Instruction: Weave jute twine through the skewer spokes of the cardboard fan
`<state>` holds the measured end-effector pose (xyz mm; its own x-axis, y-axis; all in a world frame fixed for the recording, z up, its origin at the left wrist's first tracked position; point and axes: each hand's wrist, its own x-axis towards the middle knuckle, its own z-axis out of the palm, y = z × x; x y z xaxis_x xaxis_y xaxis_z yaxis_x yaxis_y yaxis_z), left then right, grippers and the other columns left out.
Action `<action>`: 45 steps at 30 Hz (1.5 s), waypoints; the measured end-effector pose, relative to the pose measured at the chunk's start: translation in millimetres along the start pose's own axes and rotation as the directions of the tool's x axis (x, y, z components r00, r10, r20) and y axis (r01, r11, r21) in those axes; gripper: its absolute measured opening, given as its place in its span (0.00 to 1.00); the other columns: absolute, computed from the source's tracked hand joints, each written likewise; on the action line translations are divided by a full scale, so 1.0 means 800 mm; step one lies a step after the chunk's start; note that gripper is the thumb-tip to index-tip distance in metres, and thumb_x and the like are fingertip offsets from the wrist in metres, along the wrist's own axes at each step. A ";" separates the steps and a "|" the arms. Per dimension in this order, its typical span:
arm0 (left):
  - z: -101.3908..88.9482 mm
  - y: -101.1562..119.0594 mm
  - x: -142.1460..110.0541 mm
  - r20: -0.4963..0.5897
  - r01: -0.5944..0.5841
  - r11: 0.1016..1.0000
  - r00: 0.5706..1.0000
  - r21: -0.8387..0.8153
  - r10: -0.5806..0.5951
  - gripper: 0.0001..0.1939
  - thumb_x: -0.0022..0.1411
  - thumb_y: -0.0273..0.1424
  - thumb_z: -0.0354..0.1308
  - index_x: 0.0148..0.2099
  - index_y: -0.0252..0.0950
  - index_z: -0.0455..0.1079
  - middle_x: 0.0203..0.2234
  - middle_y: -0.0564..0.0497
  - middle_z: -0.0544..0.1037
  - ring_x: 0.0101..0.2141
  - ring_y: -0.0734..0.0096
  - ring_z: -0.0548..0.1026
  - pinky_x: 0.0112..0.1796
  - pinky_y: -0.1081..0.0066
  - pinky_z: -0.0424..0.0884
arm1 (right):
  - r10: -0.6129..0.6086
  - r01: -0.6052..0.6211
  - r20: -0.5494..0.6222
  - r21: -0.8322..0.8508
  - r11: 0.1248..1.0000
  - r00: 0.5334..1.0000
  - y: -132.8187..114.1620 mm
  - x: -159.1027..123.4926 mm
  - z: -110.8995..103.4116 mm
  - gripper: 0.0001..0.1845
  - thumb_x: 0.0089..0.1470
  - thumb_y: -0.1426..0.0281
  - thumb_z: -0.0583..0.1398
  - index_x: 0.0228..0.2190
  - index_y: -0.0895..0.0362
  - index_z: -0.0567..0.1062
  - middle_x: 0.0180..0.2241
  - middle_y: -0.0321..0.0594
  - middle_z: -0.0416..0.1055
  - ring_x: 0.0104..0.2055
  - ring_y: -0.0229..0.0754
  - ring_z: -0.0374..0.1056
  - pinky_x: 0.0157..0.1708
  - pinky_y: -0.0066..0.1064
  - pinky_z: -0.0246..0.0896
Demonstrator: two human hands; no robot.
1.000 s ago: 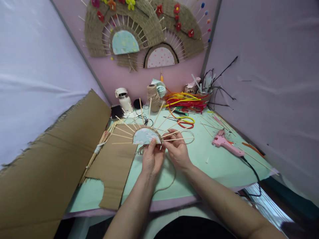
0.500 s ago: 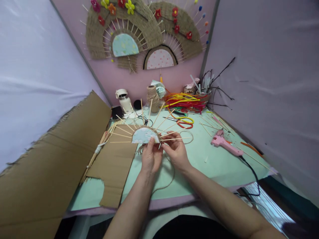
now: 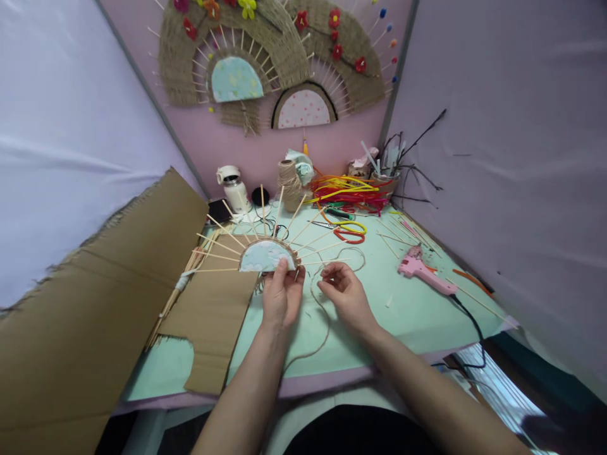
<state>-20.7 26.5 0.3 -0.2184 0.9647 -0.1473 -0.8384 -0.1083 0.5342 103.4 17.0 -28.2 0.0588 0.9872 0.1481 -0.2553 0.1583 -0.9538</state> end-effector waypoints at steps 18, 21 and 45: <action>-0.003 0.002 0.007 -0.064 0.013 1.000 0.998 0.012 -0.012 0.05 0.55 0.26 0.67 0.33 0.36 0.73 0.31 0.53 0.81 0.31 0.77 0.77 0.35 0.74 0.73 | 0.086 -0.084 0.031 -0.072 0.994 0.996 -0.035 -0.003 -0.083 0.08 0.51 0.63 0.64 0.29 0.55 0.75 0.28 0.35 0.72 0.30 0.36 0.65 0.34 0.29 0.60; -0.003 0.002 0.007 -0.058 0.013 1.000 0.998 0.015 -0.012 0.05 0.55 0.25 0.67 0.33 0.35 0.74 0.31 0.52 0.81 0.31 0.77 0.77 0.34 0.75 0.73 | 0.071 -0.070 0.016 -0.051 0.996 0.997 -0.037 -0.002 -0.092 0.11 0.52 0.61 0.64 0.30 0.55 0.74 0.30 0.36 0.73 0.29 0.36 0.64 0.32 0.29 0.60; -0.001 -0.004 0.005 -0.090 0.014 0.999 0.996 0.036 -0.011 0.08 0.53 0.25 0.68 0.36 0.35 0.73 0.30 0.53 0.81 0.30 0.77 0.78 0.34 0.75 0.72 | -0.148 0.018 -0.010 -0.983 0.182 0.989 -0.070 0.029 -0.247 0.24 0.53 0.51 0.56 0.37 0.59 0.77 0.37 0.52 0.76 0.38 0.53 0.71 0.39 0.42 0.63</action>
<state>-19.3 30.3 -2.1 -0.2531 0.9404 -0.2270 -0.8230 -0.0859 0.5616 310.0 27.4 -23.3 0.1052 0.9527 0.2850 0.9035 0.0282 -0.4277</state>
